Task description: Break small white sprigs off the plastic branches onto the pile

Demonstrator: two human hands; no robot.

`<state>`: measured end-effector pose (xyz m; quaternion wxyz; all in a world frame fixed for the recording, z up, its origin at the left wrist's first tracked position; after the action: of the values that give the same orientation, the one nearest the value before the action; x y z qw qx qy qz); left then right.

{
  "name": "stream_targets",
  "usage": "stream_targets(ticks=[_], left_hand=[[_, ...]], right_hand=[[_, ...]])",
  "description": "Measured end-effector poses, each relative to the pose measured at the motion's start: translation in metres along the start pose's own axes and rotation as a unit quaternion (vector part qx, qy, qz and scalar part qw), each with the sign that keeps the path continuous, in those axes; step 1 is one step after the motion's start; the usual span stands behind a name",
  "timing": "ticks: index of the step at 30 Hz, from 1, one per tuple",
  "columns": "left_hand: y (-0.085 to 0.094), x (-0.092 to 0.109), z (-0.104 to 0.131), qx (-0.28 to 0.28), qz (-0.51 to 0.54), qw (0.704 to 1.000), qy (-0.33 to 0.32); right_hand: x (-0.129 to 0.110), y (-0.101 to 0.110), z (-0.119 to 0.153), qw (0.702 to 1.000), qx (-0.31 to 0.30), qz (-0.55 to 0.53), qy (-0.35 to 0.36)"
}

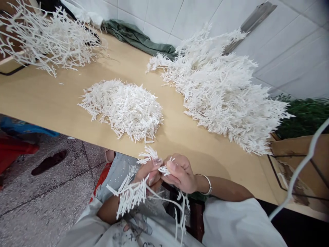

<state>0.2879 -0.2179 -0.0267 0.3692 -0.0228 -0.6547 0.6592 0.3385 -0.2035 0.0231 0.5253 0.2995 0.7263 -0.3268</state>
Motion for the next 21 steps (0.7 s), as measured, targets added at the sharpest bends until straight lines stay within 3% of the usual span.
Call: stream_targets(ticks=[3, 5, 7, 10, 12, 15, 17, 19, 21], left_hand=[[-0.007, 0.011, -0.004, -0.079, 0.11, 0.986, -0.097], [-0.013, 0.018, -0.003, -0.169, 0.125, 0.968, -0.14], [-0.014, 0.022, -0.001, -0.217, 0.094, 0.959, -0.159], [0.001, 0.023, 0.0, -0.124, -0.013, 0.979, -0.162], [0.011, 0.024, 0.003, -0.046, -0.08, 0.985, -0.146], [0.017, 0.028, 0.007, 0.034, -0.159, 0.979, -0.127], [0.018, 0.033, 0.007, 0.079, -0.207, 0.968, -0.119], [0.018, 0.036, 0.006, 0.092, -0.236, 0.961, -0.108], [0.018, 0.039, 0.003, 0.086, -0.245, 0.96, -0.102]], right_hand=[[-0.007, -0.001, -0.001, 0.999, 0.004, 0.019, 0.042], [-0.011, -0.001, -0.003, 0.994, -0.007, 0.083, 0.077], [-0.013, 0.002, -0.006, 0.979, -0.01, 0.173, 0.11], [-0.019, 0.018, -0.02, 0.938, 0.031, 0.316, 0.138], [-0.025, 0.033, -0.034, 0.894, 0.074, 0.418, 0.141], [-0.029, 0.053, -0.062, 0.82, 0.1, 0.547, 0.133], [-0.028, 0.062, -0.081, 0.786, 0.101, 0.595, 0.131], [-0.025, 0.068, -0.096, 0.775, 0.112, 0.609, 0.128], [-0.021, 0.074, -0.107, 0.781, 0.141, 0.595, 0.127]])
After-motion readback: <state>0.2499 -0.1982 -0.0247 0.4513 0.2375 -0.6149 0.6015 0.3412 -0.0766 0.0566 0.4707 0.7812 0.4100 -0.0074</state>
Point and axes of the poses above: each hand's wrist, its own z-axis away from the middle knuckle, its own y-axis out of the back of the hand, x = y × z, the point moved 6 cm from there along -z, towards the middle knuckle, and after that the axes turned 10 degrees about z, right-handed, at the moved point
